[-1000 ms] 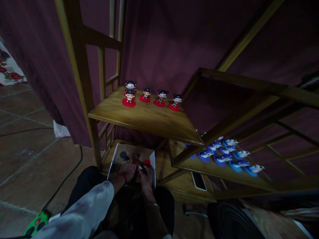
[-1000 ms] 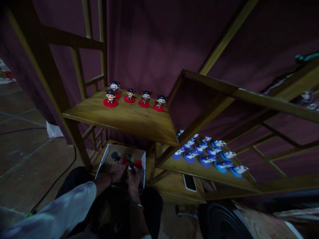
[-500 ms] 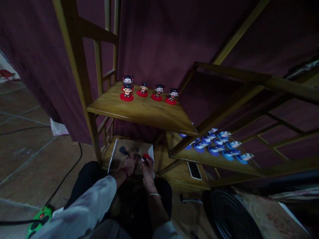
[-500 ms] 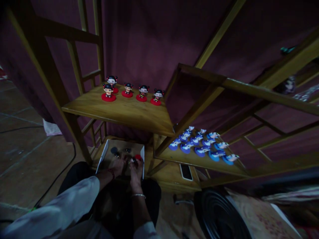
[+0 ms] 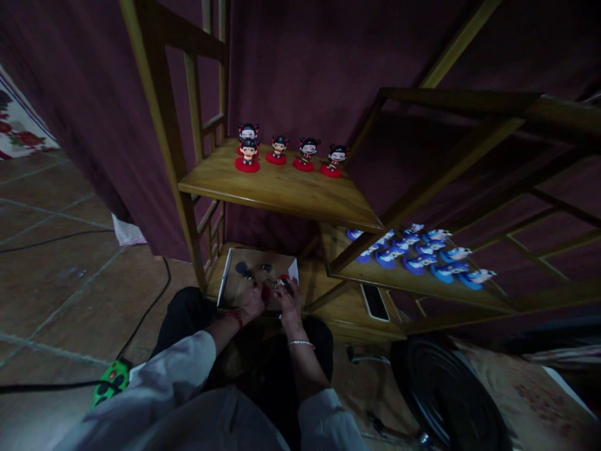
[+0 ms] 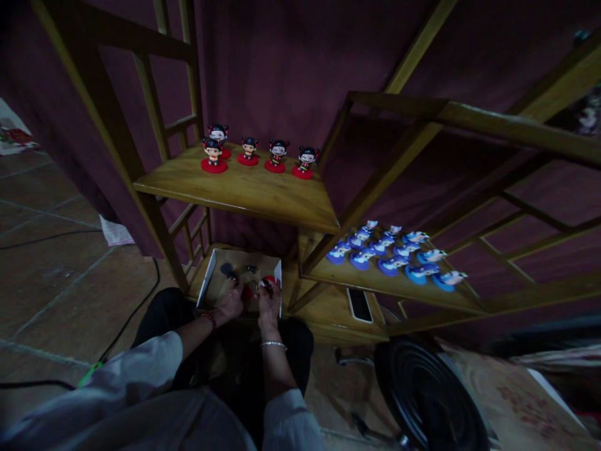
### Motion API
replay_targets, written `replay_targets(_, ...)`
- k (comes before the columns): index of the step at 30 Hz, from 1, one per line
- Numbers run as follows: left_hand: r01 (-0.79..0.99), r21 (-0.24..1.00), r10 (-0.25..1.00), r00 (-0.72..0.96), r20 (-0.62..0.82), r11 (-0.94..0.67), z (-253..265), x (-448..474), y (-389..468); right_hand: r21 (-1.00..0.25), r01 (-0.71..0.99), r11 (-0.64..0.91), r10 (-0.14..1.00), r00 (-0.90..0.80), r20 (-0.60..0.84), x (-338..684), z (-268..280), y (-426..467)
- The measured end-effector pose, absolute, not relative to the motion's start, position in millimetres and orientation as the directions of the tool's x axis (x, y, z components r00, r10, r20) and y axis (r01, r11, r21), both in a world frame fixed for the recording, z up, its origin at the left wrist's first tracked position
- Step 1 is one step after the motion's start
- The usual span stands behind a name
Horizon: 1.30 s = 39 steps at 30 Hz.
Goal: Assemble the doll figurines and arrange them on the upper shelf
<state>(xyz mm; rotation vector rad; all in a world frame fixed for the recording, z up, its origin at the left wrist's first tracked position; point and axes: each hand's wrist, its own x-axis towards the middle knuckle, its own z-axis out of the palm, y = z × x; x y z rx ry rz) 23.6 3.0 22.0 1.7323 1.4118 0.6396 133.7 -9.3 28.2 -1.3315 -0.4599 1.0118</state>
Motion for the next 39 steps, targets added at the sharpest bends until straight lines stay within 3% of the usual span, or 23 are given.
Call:
replay_targets(5, 0.468, 0.884, 0.985, 0.154, -0.076, -0.005, 40.2, 18.5, -4.4, -0.945, -0.327, 0.011, 0.872, 0.465, -0.151, 127.6, 41.8, -15.2)
replay_targets(12, 0.198, 0.975, 0.994, 0.028, -0.104, 0.096, 53.0, 4.7, -8.8, -0.937, -0.348, 0.032, 0.914, 0.390, -0.114, 116.9, 60.6, -22.7)
replay_targets(24, -0.242, 0.956, 0.985, 0.075, -0.153, 0.166, 76.9, -24.5, -25.4, -0.896, -0.442, 0.048, 0.945, 0.311, -0.103, 95.3, 94.1, -31.8)
replay_targets(34, -0.287, 0.954, 0.985, 0.171, -0.032, 0.081, 107.8, -36.5, -33.4, -0.872, -0.486, 0.057, 0.964, 0.253, -0.079, 96.7, 104.2, -33.6)
replay_targets(39, -0.293, 0.952, 0.986, 0.163, -0.046, 0.093, 113.5, -37.3, -35.7, -0.852, -0.520, 0.063, 0.968, 0.238, -0.074, 98.3, 108.3, -34.8)
